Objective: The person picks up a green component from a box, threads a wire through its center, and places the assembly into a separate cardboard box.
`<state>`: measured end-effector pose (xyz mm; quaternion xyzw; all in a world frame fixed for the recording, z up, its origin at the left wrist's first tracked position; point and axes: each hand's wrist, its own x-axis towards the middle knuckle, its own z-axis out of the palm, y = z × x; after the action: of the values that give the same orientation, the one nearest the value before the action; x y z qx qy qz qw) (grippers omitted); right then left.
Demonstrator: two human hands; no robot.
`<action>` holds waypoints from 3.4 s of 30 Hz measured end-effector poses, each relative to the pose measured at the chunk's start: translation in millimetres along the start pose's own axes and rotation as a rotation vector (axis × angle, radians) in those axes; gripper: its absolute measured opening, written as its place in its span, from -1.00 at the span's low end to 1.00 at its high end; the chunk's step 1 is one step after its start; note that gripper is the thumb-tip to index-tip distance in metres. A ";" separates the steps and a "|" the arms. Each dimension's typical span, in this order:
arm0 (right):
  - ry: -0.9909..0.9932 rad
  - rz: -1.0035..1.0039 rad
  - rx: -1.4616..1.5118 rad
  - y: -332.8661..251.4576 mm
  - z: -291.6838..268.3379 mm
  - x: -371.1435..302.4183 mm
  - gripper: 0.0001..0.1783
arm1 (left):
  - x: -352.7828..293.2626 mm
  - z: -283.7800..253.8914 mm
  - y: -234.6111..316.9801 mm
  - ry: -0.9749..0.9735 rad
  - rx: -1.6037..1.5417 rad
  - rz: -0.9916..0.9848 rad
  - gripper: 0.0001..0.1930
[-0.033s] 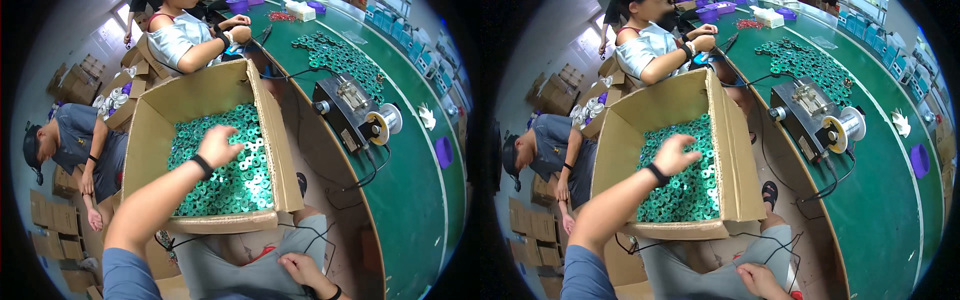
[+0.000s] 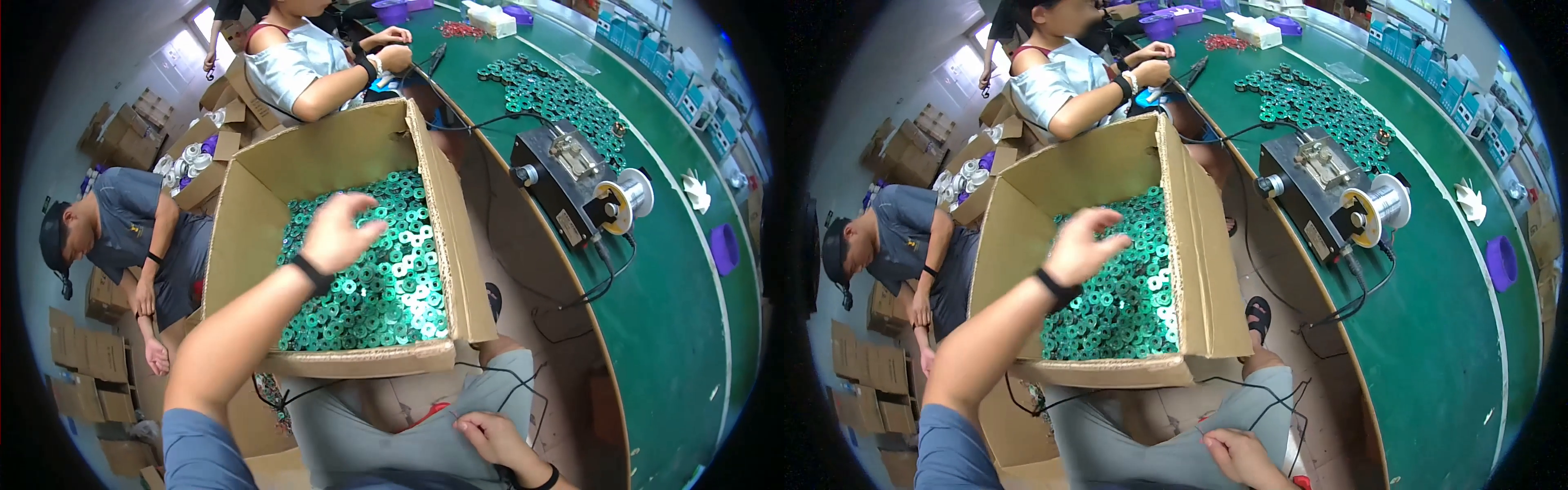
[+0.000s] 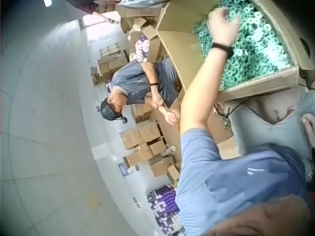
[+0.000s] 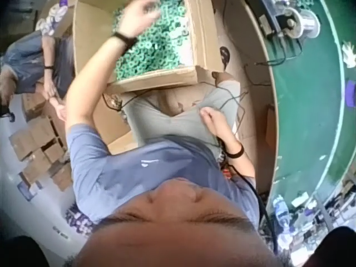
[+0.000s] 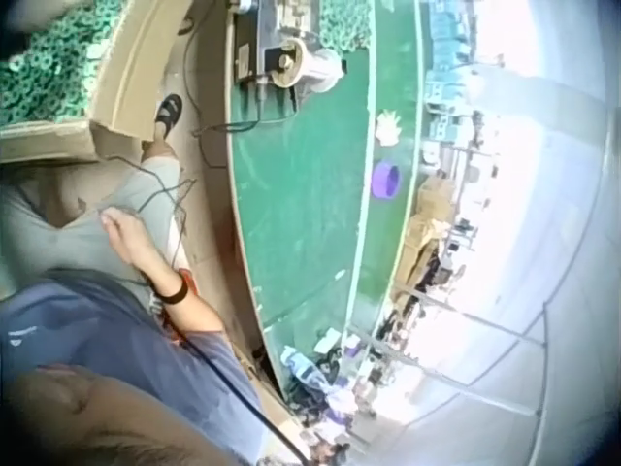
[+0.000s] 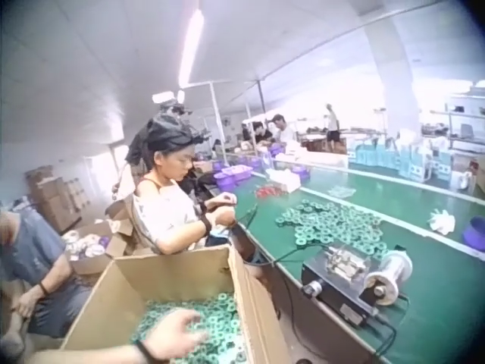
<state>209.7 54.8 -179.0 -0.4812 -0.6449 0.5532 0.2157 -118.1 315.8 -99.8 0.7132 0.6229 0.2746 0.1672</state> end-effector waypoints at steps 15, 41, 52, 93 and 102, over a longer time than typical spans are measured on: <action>-0.521 -0.543 -0.131 -136.1 86.4 -16.9 -0.87 | -370.2 -98.8 87.8 -0.415 -0.031 0.225 -0.67; -0.326 -0.275 -0.417 -71.8 120.4 -6.0 -0.65 | -718.1 -250.5 -301.9 1.032 0.115 -1.559 -0.21; -0.101 -0.307 -0.600 -106.0 107.1 -3.9 -0.74 | -611.6 -61.0 -315.9 -0.019 -0.194 -1.196 -0.42; 0.350 -0.629 -1.216 -137.7 159.0 221.2 -0.35 | -513.7 198.7 -529.9 0.002 0.306 -1.468 -0.68; 0.318 -0.638 -1.281 -137.8 158.4 228.2 -0.36 | -494.4 193.8 -539.2 0.114 0.308 -1.557 -0.78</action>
<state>-72.6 181.1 -156.8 -0.3762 -0.9115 -0.0986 0.1334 -467.6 -58.1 -657.3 0.0730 0.9809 0.0260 0.1785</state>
